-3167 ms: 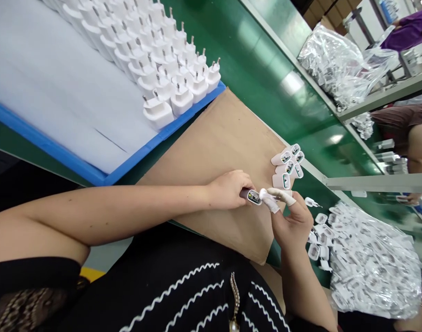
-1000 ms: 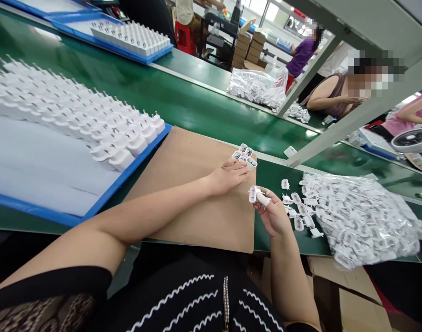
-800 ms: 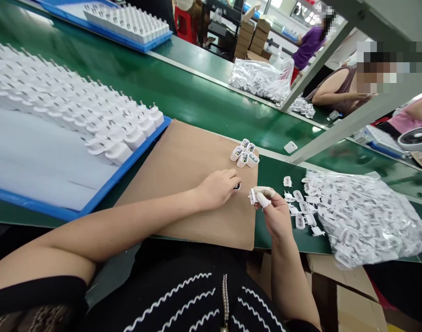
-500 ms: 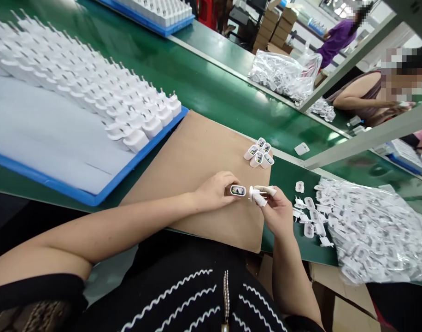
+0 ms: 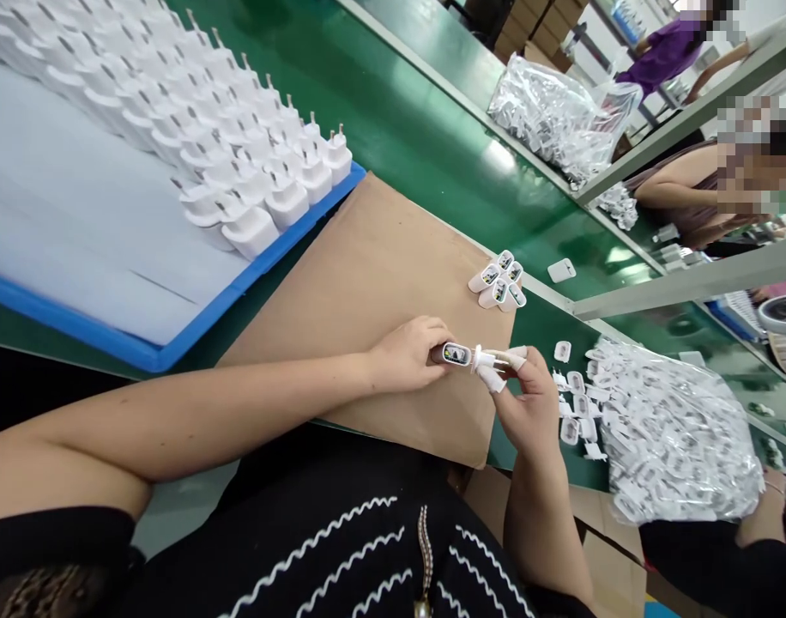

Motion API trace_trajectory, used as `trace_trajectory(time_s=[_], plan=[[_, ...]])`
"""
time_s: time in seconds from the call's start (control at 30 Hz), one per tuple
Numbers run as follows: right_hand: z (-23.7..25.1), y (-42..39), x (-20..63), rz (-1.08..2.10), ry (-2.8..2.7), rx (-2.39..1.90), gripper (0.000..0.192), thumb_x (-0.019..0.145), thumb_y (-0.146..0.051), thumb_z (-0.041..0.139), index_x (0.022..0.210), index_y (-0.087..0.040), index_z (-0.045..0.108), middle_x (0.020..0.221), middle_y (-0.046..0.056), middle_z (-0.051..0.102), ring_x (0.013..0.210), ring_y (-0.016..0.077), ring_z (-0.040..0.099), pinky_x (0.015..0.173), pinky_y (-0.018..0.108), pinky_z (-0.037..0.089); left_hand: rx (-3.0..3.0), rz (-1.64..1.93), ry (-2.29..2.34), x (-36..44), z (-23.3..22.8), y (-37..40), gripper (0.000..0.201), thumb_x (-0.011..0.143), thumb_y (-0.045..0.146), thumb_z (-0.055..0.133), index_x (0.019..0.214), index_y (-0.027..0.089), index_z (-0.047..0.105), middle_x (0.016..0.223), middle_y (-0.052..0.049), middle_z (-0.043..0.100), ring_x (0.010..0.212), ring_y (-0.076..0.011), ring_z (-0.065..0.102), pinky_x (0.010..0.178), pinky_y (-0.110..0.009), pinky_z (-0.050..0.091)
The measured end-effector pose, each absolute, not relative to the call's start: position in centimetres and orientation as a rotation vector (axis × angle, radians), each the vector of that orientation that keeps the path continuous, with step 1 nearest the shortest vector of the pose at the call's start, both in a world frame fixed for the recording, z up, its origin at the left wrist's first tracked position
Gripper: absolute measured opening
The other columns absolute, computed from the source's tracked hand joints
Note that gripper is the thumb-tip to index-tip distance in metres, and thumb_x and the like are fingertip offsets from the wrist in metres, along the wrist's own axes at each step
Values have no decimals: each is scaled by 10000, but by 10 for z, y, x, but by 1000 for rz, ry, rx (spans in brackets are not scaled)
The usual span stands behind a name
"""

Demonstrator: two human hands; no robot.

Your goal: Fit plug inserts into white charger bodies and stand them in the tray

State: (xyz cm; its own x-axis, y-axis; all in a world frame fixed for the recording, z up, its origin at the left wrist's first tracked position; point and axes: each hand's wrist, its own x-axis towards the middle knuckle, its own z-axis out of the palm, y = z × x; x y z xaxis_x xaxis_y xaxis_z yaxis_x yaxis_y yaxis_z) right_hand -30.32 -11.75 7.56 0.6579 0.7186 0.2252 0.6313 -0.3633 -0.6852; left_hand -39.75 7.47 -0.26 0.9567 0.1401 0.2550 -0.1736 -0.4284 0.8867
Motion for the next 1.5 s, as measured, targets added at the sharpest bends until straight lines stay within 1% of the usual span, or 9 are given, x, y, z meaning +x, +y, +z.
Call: trace_trajectory(time_s=[0.13, 0.27, 0.37, 0.57, 0.8, 1.2, 1.33, 1.43, 1.5], plan=[[81, -108, -307, -147, -1414, -2254, 246, 939, -153, 592, 1123, -221, 740, 1014, 81, 667, 940, 226, 664, 772, 352, 566, 1967, 323, -31, -397, -1, 77, 148, 867, 165, 733, 1014, 148, 737, 991, -73, 680, 959, -226, 628, 885, -357, 510], [81, -97, -306, -231, -1640, -2395, 344, 870, -64, 528, 1125, -182, 726, 877, 64, 608, 780, 224, 600, 635, 330, 500, 1951, 299, -30, -397, 1, 79, 96, 882, 175, 736, 972, 142, 743, 969, -68, 664, 935, -212, 616, 859, -338, 499], [79, -92, -300, -198, -1749, -2349, 333, 838, -41, 519, 1060, -181, 723, 864, 65, 592, 795, 235, 578, 653, 335, 492, 1948, 272, -12, -396, 2, 80, 68, 879, 186, 747, 934, 146, 747, 955, -63, 656, 913, -209, 615, 837, -333, 491], [78, -91, -294, -178, -1669, -2212, 325, 897, -85, 554, 1128, -244, 718, 913, 48, 648, 860, 225, 630, 721, 328, 530, 1945, 248, -2, -394, 0, 81, 108, 855, 196, 772, 956, 162, 759, 961, -60, 664, 934, -221, 635, 849, -334, 492], [74, -87, -298, -155, -1696, -2311, 236, 876, -94, 520, 895, -243, 702, 824, 59, 619, 787, 231, 571, 659, 343, 478, 1944, 274, -15, -394, -1, 81, 53, 862, 209, 742, 888, 162, 743, 922, -61, 658, 878, -214, 633, 802, -329, 496], [59, -91, -293, -195, -1570, -2315, 186, 783, -99, 553, 796, -229, 684, 782, 36, 623, 705, 199, 590, 611, 301, 439, 1994, 311, 39, -392, -2, 74, 72, 866, 233, 756, 877, 163, 742, 916, -56, 656, 878, -206, 635, 810, -320, 500], [49, -95, -296, -88, -1412, -2250, 272, 852, -218, 621, 1097, -255, 733, 977, 51, 726, 850, 233, 677, 729, 340, 516, 2088, 264, 48, -393, 6, 74, 90, 852, 230, 775, 884, 150, 750, 927, -72, 680, 887, -222, 661, 823, -338, 528], [48, -109, -283, 25, -1275, -2127, 492, 908, -385, 648, 1389, -284, 611, 1261, 87, 696, 1117, 280, 677, 969, 454, 530, 2093, 331, 63, -413, 28, 87, 111, 876, 238, 767, 959, 164, 760, 971, -77, 713, 940, -231, 687, 863, -349, 551], [46, -128, -261, -125, -1105, -2175, 593, 918, -475, 634, 1466, -262, 557, 1345, 129, 642, 1216, 317, 634, 1060, 522, 483, 2069, 572, 150, -441, 47, 101, 156, 929, 277, 734, 1059, 191, 743, 1054, -68, 730, 1022, -220, 691, 927, -353, 556]])
